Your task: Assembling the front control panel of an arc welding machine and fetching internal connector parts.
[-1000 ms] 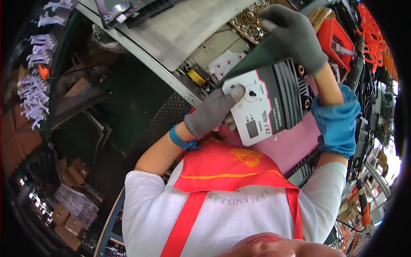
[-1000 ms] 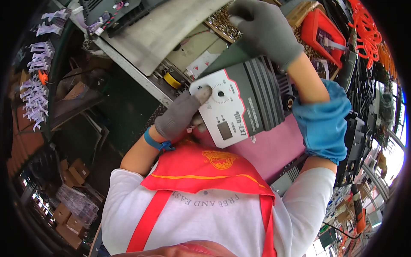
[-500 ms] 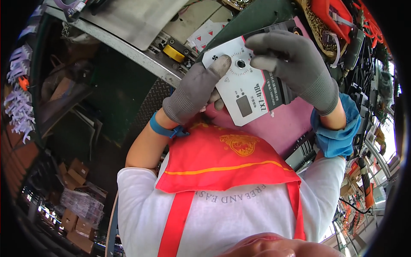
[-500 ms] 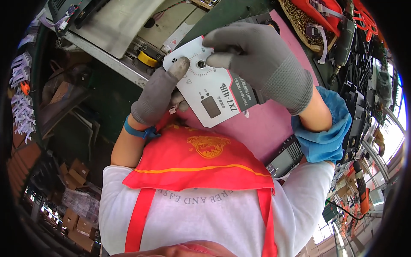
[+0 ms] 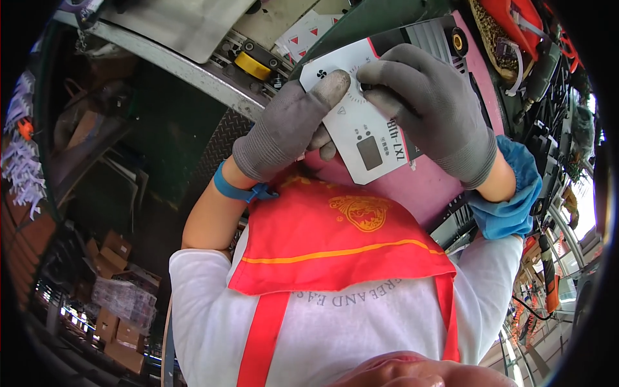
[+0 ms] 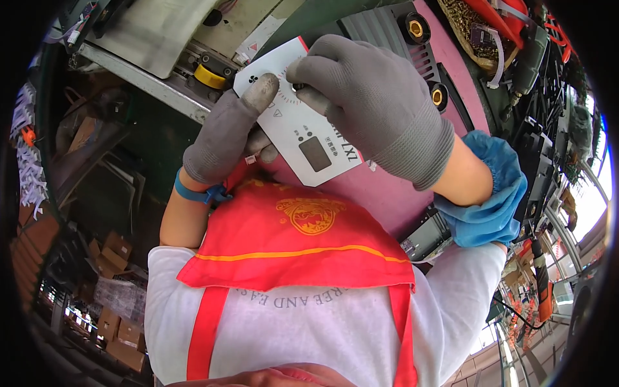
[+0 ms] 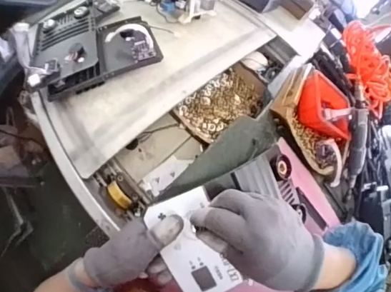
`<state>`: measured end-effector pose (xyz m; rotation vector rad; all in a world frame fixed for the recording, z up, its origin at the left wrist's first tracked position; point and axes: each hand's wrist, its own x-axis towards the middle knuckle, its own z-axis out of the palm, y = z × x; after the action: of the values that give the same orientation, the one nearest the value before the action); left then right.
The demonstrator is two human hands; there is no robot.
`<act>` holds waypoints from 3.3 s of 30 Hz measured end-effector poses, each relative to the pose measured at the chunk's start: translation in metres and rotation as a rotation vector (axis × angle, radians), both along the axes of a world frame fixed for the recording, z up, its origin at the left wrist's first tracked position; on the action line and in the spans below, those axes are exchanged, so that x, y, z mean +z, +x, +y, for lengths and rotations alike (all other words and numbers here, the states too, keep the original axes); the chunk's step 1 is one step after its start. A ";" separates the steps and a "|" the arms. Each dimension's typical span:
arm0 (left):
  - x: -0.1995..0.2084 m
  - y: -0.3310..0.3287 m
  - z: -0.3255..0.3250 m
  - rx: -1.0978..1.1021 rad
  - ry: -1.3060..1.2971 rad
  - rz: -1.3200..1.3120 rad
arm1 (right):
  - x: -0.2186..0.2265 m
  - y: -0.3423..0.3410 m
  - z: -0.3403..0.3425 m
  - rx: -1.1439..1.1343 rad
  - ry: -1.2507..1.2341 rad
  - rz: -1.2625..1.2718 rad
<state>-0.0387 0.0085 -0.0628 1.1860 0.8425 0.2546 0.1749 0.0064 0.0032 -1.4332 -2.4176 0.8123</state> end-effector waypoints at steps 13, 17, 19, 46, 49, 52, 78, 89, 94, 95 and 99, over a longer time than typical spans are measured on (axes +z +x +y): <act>-0.025 -0.002 -0.007 0.020 1.079 -0.104 | -0.003 -0.007 -0.004 0.045 0.111 -0.233; 0.012 0.002 0.006 -0.047 -0.036 0.077 | 0.000 -0.003 0.001 0.054 -0.008 -0.144; -0.017 -0.008 -0.005 -0.063 0.943 -0.079 | 0.000 0.002 0.005 0.122 0.038 -0.169; 0.004 0.002 -0.001 0.032 0.030 -0.016 | -0.003 0.010 0.002 0.022 0.080 -0.074; 0.010 0.007 -0.001 0.135 -0.126 -0.161 | -0.008 0.010 0.000 0.171 0.204 -0.002; 0.017 0.003 0.013 0.009 -0.398 -0.224 | -0.006 0.009 -0.001 0.217 0.240 -0.135; 0.010 0.016 -0.003 0.218 -0.284 -0.225 | -0.012 -0.004 -0.027 -0.094 0.237 -0.084; 0.010 0.016 -0.003 0.195 -0.327 -0.229 | -0.010 0.008 -0.006 0.140 0.170 -0.059; 0.001 0.012 -0.002 0.167 -0.159 -0.164 | -0.007 0.006 -0.012 0.034 0.084 -0.053; 0.003 0.013 -0.002 0.170 -0.160 -0.163 | -0.007 0.007 -0.011 0.037 0.083 -0.052; 0.008 0.013 -0.002 0.167 -0.274 -0.239 | -0.005 0.011 -0.006 0.093 0.078 -0.020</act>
<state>-0.0257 0.0067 -0.0552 0.8121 0.7397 0.3961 0.1854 0.0000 -0.0017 -1.3147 -2.5179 0.7177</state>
